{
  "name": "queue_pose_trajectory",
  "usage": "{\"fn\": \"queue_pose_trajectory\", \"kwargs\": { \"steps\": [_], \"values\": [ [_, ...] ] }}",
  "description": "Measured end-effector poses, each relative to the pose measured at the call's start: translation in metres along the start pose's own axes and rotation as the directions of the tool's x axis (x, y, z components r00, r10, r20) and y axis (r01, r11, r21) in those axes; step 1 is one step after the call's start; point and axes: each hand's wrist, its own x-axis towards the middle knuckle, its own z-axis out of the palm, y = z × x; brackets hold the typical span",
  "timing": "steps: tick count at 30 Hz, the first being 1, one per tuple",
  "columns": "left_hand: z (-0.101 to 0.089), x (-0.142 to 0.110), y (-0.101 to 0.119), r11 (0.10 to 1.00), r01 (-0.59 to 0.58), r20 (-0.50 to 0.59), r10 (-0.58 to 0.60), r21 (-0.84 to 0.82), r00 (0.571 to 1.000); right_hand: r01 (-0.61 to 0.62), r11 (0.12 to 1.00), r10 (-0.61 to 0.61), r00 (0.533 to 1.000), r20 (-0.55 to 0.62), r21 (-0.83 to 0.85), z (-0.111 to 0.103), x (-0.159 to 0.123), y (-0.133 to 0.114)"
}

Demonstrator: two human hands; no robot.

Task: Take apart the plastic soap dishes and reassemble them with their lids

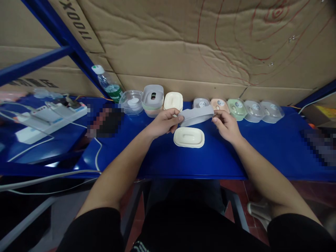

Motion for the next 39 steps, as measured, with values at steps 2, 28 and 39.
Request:
{"fn": "queue_pose_trajectory", "kwargs": {
  "steps": [2, 28, 39],
  "values": [
    [0.002, -0.001, 0.001, 1.000, 0.002, -0.004, -0.002, -0.006, 1.000, -0.029, 0.999, 0.029, 1.000, -0.002, 0.037, 0.001, 0.001, 0.004],
    [0.006, -0.009, 0.007, 0.707, 0.044, -0.073, 0.010, 0.706, 0.997, -0.181, 0.971, 0.117, 0.928, 0.354, 0.154, 0.011, -0.002, -0.006],
    [0.007, -0.004, 0.003, 0.487, 0.052, 0.107, -0.293, 0.872, 0.950, 0.058, 0.992, 0.012, 0.834, 0.552, -0.109, 0.011, 0.000, -0.009]
  ]
}}
